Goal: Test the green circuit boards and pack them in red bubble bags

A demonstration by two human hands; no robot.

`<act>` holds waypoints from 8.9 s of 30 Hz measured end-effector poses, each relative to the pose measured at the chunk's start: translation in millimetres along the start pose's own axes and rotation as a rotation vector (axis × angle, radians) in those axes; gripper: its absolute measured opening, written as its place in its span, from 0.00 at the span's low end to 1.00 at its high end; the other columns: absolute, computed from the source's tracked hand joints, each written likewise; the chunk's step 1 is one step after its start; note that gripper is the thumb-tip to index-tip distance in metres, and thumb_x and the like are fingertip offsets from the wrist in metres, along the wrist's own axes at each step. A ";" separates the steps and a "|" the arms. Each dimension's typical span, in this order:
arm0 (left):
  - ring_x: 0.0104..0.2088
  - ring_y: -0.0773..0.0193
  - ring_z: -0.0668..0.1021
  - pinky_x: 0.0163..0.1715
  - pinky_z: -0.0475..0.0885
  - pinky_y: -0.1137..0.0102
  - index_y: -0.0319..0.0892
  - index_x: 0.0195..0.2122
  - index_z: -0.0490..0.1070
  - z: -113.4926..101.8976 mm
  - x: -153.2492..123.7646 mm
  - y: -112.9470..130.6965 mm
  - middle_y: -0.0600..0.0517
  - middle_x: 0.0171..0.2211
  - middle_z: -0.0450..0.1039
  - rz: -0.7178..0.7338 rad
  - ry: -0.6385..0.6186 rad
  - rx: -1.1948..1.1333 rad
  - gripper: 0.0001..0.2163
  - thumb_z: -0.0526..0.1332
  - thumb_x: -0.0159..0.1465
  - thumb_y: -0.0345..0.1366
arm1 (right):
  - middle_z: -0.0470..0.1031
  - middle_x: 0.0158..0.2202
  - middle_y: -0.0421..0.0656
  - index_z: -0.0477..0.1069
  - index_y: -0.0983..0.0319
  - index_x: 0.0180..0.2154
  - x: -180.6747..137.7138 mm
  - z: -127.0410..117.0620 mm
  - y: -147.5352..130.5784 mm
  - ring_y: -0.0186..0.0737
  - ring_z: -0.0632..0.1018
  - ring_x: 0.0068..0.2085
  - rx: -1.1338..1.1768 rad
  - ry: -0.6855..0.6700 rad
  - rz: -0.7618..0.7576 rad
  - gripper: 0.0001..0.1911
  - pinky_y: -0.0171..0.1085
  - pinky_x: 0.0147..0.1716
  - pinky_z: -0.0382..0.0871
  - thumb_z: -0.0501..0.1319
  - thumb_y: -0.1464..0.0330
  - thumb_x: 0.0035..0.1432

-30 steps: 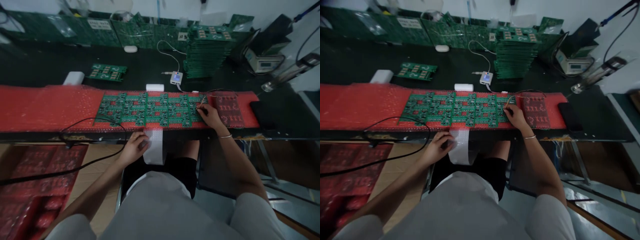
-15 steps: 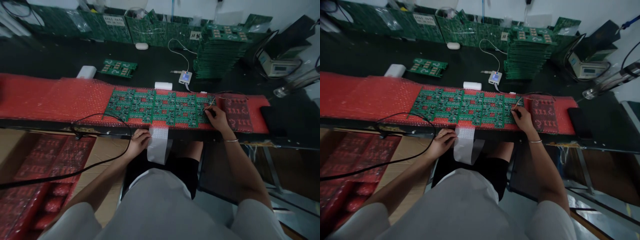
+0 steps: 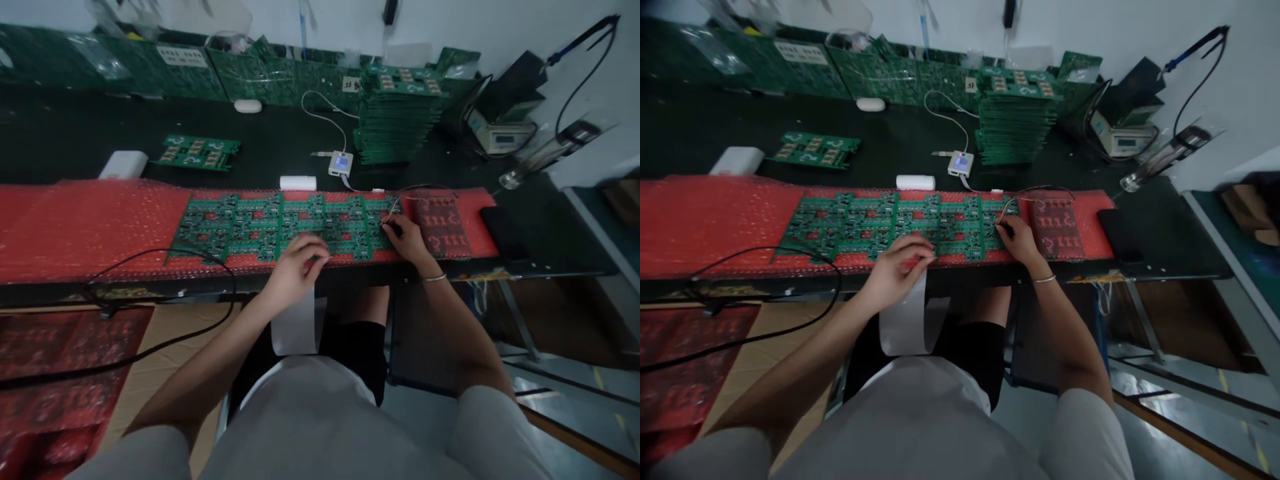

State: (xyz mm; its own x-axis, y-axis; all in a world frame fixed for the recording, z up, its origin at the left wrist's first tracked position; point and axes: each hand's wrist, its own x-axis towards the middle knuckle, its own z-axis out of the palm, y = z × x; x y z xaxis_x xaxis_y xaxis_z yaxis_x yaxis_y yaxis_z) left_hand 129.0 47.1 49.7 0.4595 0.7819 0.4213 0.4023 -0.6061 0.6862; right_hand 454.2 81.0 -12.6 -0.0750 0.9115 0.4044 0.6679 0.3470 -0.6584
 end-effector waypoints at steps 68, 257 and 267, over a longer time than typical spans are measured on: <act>0.49 0.57 0.77 0.53 0.74 0.62 0.47 0.40 0.75 -25.1 -108.8 -57.0 0.47 0.45 0.73 -0.210 -0.066 0.238 0.06 0.62 0.66 0.39 | 0.81 0.45 0.51 0.75 0.58 0.46 -3.0 -2.6 2.1 0.51 0.80 0.44 -0.099 0.026 -0.063 0.17 0.51 0.47 0.76 0.57 0.55 0.67; 0.51 0.47 0.72 0.47 0.70 0.54 0.43 0.32 0.79 101.5 34.0 -6.5 0.45 0.48 0.75 -0.250 -0.056 0.303 0.05 0.63 0.64 0.31 | 0.77 0.36 0.44 0.70 0.58 0.33 8.6 45.1 -34.6 0.42 0.77 0.40 0.238 0.114 0.042 0.18 0.44 0.46 0.72 0.59 0.51 0.66; 0.54 0.49 0.74 0.49 0.72 0.54 0.42 0.48 0.79 97.1 2.7 -14.0 0.43 0.51 0.78 0.178 -0.095 0.510 0.10 0.59 0.71 0.33 | 0.80 0.36 0.44 0.74 0.58 0.34 11.5 41.3 -36.7 0.42 0.79 0.41 0.230 0.094 0.031 0.15 0.44 0.46 0.73 0.61 0.54 0.65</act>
State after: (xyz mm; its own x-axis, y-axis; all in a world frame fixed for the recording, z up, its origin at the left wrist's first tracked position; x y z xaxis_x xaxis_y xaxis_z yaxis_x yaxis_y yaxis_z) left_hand 201.6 43.6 -16.4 0.6153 0.6585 0.4332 0.6339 -0.7401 0.2246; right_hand 398.2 87.9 -10.0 0.0188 0.9016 0.4321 0.4821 0.3705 -0.7939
